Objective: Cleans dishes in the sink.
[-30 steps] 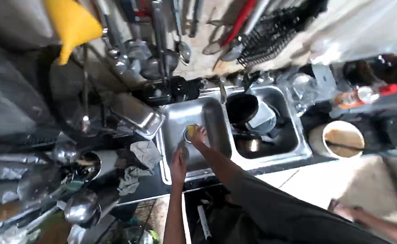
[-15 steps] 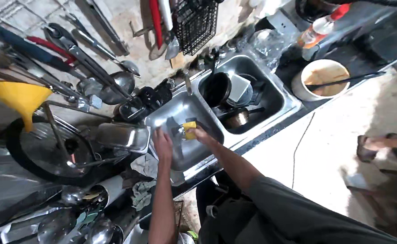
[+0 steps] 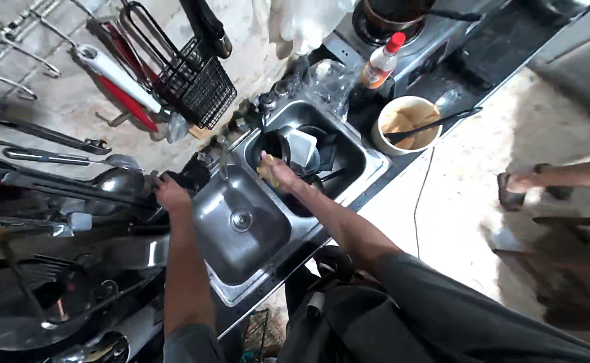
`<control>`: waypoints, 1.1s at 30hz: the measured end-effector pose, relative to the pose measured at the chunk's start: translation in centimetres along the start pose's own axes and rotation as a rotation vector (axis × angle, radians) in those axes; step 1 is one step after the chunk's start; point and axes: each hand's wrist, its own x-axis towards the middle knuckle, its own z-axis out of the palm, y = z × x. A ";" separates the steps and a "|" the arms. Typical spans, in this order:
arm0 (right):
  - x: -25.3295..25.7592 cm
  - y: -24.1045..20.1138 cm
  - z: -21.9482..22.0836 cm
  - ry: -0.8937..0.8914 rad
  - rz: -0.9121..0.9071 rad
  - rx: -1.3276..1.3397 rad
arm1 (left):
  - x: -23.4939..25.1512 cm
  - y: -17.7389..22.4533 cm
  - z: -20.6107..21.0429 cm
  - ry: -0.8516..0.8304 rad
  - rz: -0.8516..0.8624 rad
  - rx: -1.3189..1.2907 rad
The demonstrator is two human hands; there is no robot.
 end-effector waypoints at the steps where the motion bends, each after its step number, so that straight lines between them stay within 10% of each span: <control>1: 1.5 -1.5 -0.7 0.051 -0.020 -0.105 | 0.3 0.1 -0.2 -0.007 -0.015 0.023; 12: 4.1 -5.5 -4.9 0.102 -0.037 -0.572 | 2.1 0.7 -4.3 -0.081 -0.110 -0.105; 18: -1.1 1.8 1.7 -0.264 0.297 -0.228 | 3.6 -1.5 -4.3 -0.178 -0.081 -0.179; 33: 3.4 5.9 16.7 -0.264 0.149 -0.315 | 5.2 -1.5 -2.9 -0.228 0.110 0.065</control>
